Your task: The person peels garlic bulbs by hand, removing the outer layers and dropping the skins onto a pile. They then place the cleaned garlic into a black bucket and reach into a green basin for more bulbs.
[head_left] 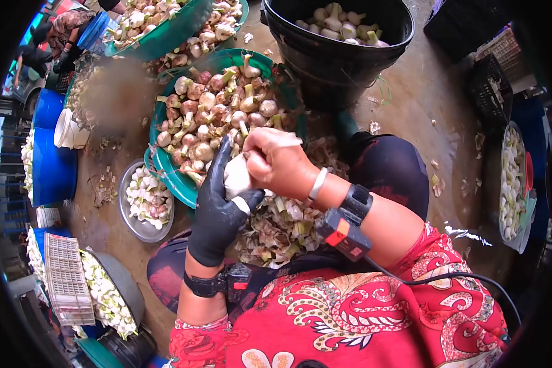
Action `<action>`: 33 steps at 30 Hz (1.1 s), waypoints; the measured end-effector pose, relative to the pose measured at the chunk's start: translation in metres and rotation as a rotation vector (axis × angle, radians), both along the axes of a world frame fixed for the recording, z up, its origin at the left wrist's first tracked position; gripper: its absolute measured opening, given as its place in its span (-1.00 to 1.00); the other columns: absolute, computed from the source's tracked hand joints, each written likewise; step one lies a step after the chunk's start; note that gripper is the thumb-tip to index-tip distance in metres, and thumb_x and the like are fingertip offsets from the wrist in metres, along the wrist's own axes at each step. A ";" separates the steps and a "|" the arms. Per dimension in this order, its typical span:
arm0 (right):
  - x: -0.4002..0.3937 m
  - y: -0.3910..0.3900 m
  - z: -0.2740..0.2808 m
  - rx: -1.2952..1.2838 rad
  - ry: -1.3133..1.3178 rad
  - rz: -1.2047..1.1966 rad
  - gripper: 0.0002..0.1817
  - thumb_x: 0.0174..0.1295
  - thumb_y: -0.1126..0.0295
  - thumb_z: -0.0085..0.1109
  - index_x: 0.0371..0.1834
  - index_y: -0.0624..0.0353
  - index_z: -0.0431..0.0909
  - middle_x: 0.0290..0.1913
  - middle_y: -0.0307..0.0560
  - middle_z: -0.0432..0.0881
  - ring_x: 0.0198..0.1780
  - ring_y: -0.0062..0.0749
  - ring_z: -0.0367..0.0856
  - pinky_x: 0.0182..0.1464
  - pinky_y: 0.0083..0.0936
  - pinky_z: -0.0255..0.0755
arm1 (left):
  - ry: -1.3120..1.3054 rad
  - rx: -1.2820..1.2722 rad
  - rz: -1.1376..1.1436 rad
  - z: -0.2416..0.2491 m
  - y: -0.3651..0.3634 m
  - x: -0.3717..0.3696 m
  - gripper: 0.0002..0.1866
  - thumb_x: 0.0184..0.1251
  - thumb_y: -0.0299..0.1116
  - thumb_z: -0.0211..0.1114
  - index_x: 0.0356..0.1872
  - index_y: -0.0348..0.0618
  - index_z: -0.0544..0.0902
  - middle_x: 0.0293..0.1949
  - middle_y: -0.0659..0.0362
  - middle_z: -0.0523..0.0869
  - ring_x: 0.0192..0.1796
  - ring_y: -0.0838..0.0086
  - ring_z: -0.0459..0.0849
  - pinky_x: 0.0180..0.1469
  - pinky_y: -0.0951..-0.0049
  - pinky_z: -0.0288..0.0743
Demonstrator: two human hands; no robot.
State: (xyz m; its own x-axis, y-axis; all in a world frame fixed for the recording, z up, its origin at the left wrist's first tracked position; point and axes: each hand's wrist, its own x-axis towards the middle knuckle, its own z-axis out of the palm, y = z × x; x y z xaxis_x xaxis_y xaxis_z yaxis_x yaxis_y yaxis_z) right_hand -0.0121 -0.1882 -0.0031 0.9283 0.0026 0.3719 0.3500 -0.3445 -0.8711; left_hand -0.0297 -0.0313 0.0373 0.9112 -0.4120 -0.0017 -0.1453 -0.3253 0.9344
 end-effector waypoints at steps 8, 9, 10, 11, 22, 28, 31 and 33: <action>0.001 -0.015 0.015 0.570 0.738 0.380 -0.87 0.21 0.37 0.20 -0.34 0.17 0.49 -0.42 -0.33 0.55 -0.45 -0.75 0.46 -0.51 -0.71 0.35 | 0.195 -0.276 0.070 0.006 -0.001 0.003 -0.03 -0.06 -0.53 0.42 0.44 -0.21 0.07 0.10 0.07 0.54 0.12 0.40 0.53 0.19 0.40 0.41; 0.002 -0.013 0.011 0.570 0.737 0.379 -0.87 0.21 0.37 0.20 -0.34 0.17 0.49 -0.42 -0.33 0.55 -0.45 -0.75 0.46 -0.51 -0.71 0.35 | 0.183 -0.280 0.045 0.003 0.000 0.005 -0.03 -0.05 -0.51 0.43 0.44 -0.23 0.07 0.10 0.06 0.54 0.12 0.40 0.52 0.18 0.40 0.41; 0.002 -0.010 0.005 0.569 0.653 0.354 -0.87 0.15 0.42 0.25 -0.38 0.15 0.47 -0.46 -0.31 0.52 -0.47 -0.64 0.45 -0.47 -0.58 0.36 | 0.182 -0.280 0.043 0.001 0.000 0.005 -0.03 -0.05 -0.51 0.43 0.44 -0.23 0.07 0.10 0.06 0.54 0.12 0.40 0.52 0.18 0.40 0.41; 0.003 -0.009 0.002 0.567 0.569 0.330 -0.84 0.08 0.47 0.29 -0.42 0.13 0.45 -0.51 -0.29 0.49 -0.49 -0.52 0.44 -0.43 -0.45 0.36 | 0.181 -0.256 0.058 0.000 -0.001 0.004 -0.06 -0.02 -0.51 0.42 0.43 -0.26 0.08 0.10 0.04 0.54 0.12 0.40 0.52 0.18 0.40 0.41; 0.001 0.002 -0.012 0.126 0.221 0.035 -0.85 -0.01 0.52 0.21 -0.55 0.20 0.39 -0.55 0.05 0.49 -0.47 -0.02 0.49 -0.40 -0.27 0.38 | 0.299 -0.260 0.084 -0.006 -0.003 0.007 -0.13 -0.01 -0.68 0.30 0.41 -0.30 0.12 0.15 -0.01 0.50 0.11 0.42 0.54 0.15 0.46 0.44; 0.003 -0.006 0.003 0.927 0.674 0.127 -0.88 0.23 0.48 0.09 -0.47 0.17 0.45 -0.54 -0.34 0.44 -0.53 -0.70 0.35 -0.51 -0.64 0.30 | 0.232 -0.394 0.051 -0.013 -0.004 0.004 -0.17 -0.01 -0.61 0.30 0.38 -0.34 0.17 0.19 0.03 0.48 0.16 0.40 0.51 0.24 0.43 0.36; 0.003 -0.001 -0.005 0.635 0.368 0.133 -0.92 0.23 0.52 0.11 -0.42 0.16 0.44 -0.45 -0.28 0.50 -0.48 -0.66 0.41 -0.41 -0.68 0.33 | 0.283 -0.372 0.072 -0.017 0.000 0.007 -0.28 0.10 -0.53 0.27 0.33 -0.41 0.22 0.11 0.03 0.54 0.10 0.43 0.55 0.21 0.45 0.37; 0.004 -0.003 -0.007 0.929 0.479 0.127 -0.92 0.21 0.53 0.12 -0.43 0.17 0.45 -0.47 -0.26 0.50 -0.48 -0.62 0.44 -0.39 -0.63 0.37 | 0.494 -0.493 0.087 -0.017 0.003 0.011 -0.34 0.10 -0.53 0.26 0.30 -0.37 0.29 0.05 0.02 0.57 0.04 0.46 0.58 0.17 0.48 0.40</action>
